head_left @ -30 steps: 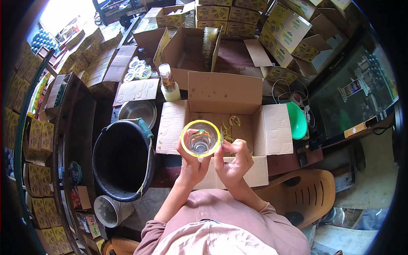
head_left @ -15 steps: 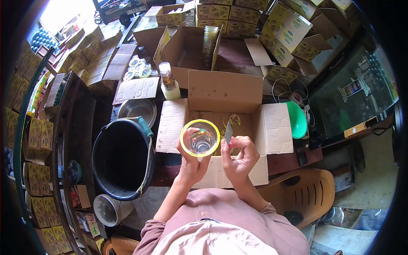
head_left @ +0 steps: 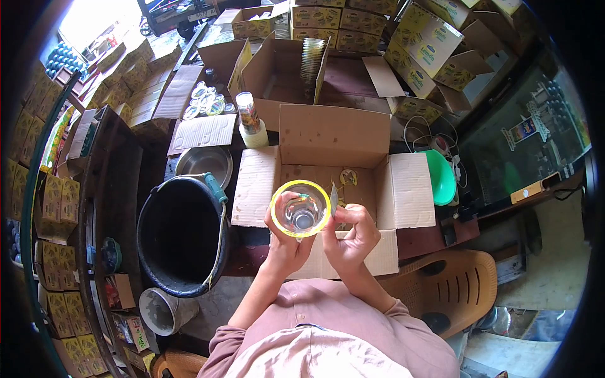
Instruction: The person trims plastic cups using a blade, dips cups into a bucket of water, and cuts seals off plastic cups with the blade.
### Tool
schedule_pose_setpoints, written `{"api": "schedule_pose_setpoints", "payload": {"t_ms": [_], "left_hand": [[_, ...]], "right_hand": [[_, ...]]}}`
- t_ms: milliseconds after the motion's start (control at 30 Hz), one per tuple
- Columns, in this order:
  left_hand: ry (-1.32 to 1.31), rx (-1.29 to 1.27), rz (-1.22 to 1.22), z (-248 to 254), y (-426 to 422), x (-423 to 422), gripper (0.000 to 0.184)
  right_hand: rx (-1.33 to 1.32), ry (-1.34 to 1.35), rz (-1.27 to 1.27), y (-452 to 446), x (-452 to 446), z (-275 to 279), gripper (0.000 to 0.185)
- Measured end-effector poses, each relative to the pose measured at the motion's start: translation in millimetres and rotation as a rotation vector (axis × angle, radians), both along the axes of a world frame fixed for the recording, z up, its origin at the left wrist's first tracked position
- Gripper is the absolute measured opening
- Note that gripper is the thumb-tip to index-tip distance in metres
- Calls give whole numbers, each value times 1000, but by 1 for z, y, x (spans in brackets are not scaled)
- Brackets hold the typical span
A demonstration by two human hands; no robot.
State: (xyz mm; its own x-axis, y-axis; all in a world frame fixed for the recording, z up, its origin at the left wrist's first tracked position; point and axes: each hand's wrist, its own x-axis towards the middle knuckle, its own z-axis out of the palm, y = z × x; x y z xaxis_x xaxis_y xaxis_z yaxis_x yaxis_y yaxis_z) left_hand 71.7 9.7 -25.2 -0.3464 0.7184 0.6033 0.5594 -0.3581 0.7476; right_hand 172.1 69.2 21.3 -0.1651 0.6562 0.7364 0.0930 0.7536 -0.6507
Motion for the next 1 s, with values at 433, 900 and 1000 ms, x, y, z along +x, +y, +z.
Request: {"api": "schedule_pose_setpoints", "payload": {"t_ms": [433,900,1000], "left_hand": [[-55,23,-25,0,4,0,75],[20,21,3,-3,2,-2,73],[35,6,3,-6,2,-1,73]], "right_hand": [[-21,75,19,-2,0,-3,16],[104,-27,-73,4,-4,1,19],[74,-6,-54,8,-4,0,19]]}}
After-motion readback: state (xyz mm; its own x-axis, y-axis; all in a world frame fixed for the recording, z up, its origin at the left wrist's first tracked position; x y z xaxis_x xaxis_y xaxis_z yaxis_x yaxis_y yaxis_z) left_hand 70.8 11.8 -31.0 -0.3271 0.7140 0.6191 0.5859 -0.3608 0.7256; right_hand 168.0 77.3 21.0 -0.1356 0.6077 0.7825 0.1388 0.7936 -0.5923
